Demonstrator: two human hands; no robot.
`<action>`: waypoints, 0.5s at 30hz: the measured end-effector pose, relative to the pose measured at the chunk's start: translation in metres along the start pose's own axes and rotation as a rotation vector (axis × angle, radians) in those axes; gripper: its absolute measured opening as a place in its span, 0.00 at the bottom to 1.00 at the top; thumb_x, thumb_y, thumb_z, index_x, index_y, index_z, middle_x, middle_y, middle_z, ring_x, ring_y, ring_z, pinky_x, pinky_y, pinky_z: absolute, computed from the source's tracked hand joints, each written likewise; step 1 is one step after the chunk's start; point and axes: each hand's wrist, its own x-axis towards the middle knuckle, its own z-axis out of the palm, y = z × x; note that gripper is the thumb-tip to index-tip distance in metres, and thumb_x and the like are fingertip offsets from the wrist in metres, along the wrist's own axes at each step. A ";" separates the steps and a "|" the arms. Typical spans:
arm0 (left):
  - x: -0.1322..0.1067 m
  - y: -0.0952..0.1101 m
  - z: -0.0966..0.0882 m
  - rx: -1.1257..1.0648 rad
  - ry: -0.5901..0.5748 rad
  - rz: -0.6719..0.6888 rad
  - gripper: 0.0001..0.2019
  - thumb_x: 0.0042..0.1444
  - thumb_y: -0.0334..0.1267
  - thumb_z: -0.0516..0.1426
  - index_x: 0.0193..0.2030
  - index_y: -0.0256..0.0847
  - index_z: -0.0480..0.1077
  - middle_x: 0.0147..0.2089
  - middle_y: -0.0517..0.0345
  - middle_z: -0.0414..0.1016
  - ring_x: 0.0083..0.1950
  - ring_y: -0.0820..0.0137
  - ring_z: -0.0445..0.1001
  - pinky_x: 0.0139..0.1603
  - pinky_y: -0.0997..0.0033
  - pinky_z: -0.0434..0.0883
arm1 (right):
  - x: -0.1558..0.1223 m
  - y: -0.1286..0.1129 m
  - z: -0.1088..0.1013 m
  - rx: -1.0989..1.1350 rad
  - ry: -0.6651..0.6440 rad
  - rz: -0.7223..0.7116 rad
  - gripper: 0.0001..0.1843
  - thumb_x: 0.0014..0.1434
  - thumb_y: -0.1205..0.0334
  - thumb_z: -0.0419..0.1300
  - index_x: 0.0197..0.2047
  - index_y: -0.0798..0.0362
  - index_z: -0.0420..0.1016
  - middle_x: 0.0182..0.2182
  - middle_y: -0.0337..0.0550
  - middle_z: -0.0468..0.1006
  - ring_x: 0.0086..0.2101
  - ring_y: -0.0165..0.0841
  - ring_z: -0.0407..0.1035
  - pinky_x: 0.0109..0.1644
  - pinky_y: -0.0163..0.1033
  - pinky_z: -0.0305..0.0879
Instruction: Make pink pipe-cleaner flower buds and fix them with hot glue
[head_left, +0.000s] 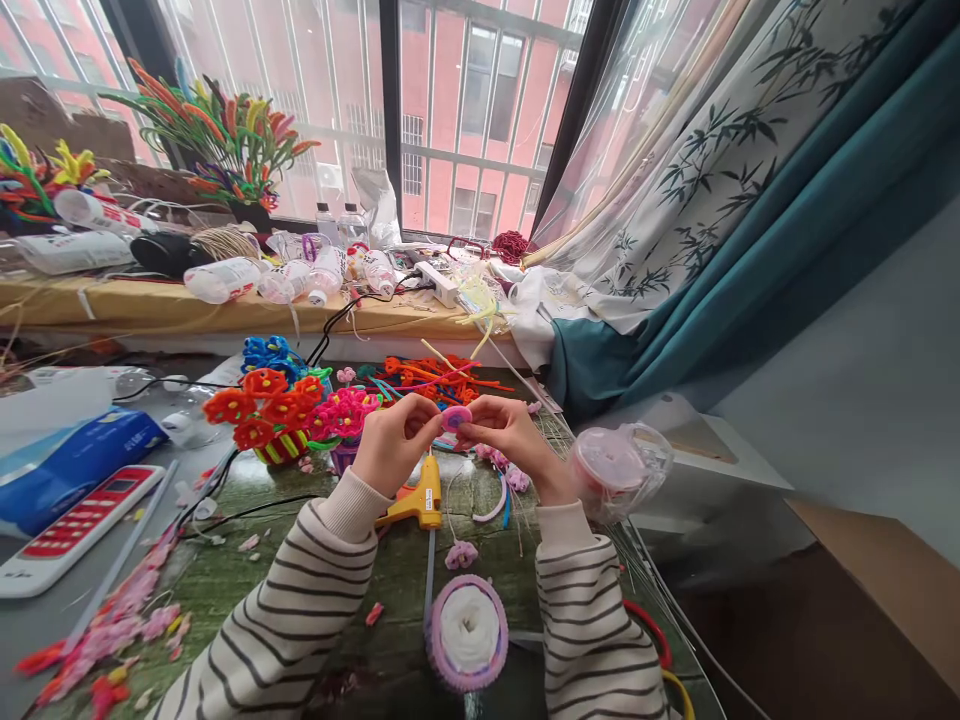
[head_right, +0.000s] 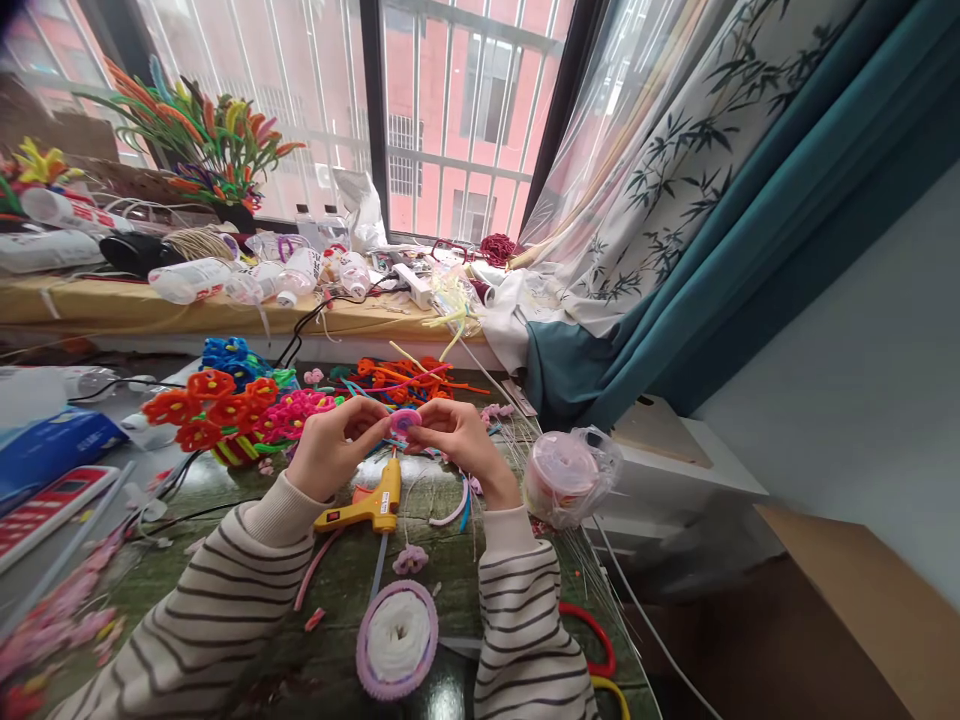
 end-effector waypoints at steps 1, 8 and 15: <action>0.000 -0.001 -0.001 -0.009 -0.009 -0.010 0.15 0.54 0.50 0.61 0.32 0.38 0.72 0.26 0.58 0.76 0.26 0.72 0.73 0.26 0.75 0.68 | 0.000 0.000 0.001 0.010 -0.004 0.001 0.18 0.44 0.53 0.74 0.33 0.55 0.77 0.28 0.39 0.80 0.28 0.33 0.76 0.36 0.40 0.76; 0.004 -0.006 -0.002 -0.119 -0.071 -0.059 0.17 0.53 0.52 0.62 0.33 0.38 0.71 0.30 0.58 0.75 0.30 0.72 0.72 0.31 0.73 0.70 | 0.001 -0.002 0.005 0.025 -0.022 0.017 0.17 0.44 0.53 0.74 0.33 0.54 0.77 0.29 0.38 0.80 0.30 0.33 0.76 0.39 0.40 0.76; 0.005 -0.001 -0.008 -0.244 -0.147 -0.113 0.17 0.51 0.52 0.64 0.31 0.38 0.71 0.26 0.61 0.72 0.25 0.75 0.68 0.24 0.77 0.66 | 0.001 0.001 0.006 0.012 -0.043 0.007 0.19 0.45 0.50 0.73 0.34 0.54 0.76 0.29 0.38 0.80 0.31 0.35 0.77 0.40 0.41 0.75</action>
